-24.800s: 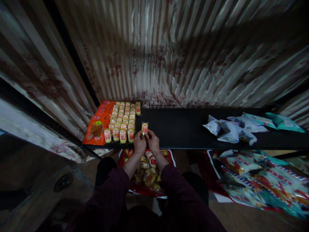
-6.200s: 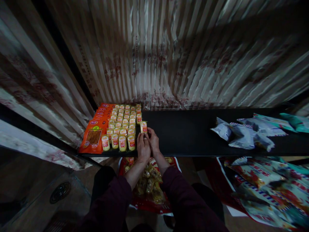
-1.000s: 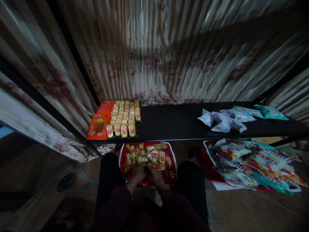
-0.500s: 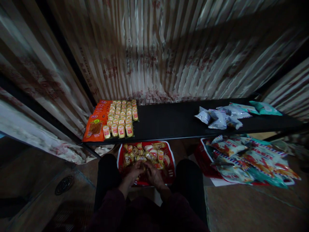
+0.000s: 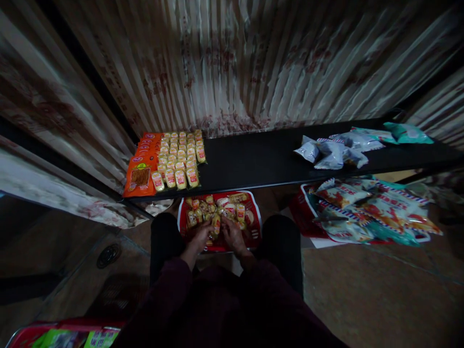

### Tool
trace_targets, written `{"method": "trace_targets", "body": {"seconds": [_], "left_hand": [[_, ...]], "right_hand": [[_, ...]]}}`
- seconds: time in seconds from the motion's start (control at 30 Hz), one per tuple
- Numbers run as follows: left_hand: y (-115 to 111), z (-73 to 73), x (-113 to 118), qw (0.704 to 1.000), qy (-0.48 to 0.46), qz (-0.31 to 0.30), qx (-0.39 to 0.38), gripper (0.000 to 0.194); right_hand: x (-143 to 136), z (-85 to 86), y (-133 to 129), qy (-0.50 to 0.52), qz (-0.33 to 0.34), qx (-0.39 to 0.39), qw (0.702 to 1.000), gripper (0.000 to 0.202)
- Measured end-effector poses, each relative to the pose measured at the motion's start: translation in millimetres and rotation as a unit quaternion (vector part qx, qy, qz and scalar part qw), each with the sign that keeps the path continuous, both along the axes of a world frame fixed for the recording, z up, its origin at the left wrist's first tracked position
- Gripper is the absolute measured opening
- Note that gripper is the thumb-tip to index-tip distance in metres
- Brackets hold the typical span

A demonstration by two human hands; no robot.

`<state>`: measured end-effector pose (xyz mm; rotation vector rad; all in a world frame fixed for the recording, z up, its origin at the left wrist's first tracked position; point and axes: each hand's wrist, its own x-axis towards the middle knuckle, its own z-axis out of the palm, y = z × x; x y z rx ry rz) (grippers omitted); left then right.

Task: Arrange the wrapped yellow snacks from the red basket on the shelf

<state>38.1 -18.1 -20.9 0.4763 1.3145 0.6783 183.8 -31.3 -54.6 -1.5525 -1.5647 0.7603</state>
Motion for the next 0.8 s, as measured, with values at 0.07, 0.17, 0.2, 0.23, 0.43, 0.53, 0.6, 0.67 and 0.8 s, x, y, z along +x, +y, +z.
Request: {"method": "trace_targets", "body": {"seconds": [0.07, 0.17, 0.2, 0.23, 0.43, 0.53, 0.6, 0.67, 0.8], "left_hand": [[1, 0.4, 0, 0.999, -0.028, -0.008, 0.014, 0.048], [1, 0.4, 0, 0.999, -0.034, -0.014, 0.024, 0.046], [1, 0.1, 0, 0.999, -0.031, -0.011, 0.023, 0.046], [1, -0.3, 0, 0.999, -0.029, -0.007, 0.021, 0.045], [2, 1.6, 2, 1.000, -0.008, 0.009, 0.004, 0.037], [1, 4.8, 3, 1.000, -0.008, 0.008, -0.002, 0.034], [1, 4.8, 3, 1.000, -0.004, 0.019, 0.005, 0.031], [1, 2.4, 2, 0.999, 0.006, 0.031, 0.019, 0.027], [2, -5.0, 1, 0.998, 0.030, 0.027, 0.043, 0.027]], "right_hand": [[0, 1.3, 1, 0.005, -0.015, -0.017, 1.000, 0.041], [0, 3.2, 2, 0.024, -0.020, -0.041, 0.999, 0.042], [1, 3.5, 2, 0.032, -0.018, -0.045, 0.998, 0.042], [1, 3.6, 2, 0.039, -0.015, -0.048, 0.998, 0.043], [0, 4.8, 2, 0.069, -0.038, -0.078, 0.994, 0.051], [0, 8.0, 2, 0.079, -0.033, -0.090, 0.992, 0.055], [1, 9.2, 2, 0.092, -0.038, -0.090, 0.991, 0.056], [1, 9.1, 2, 0.111, -0.046, -0.090, 0.989, 0.053], [3, 7.3, 2, 0.129, -0.052, -0.099, 0.985, 0.042]]}}
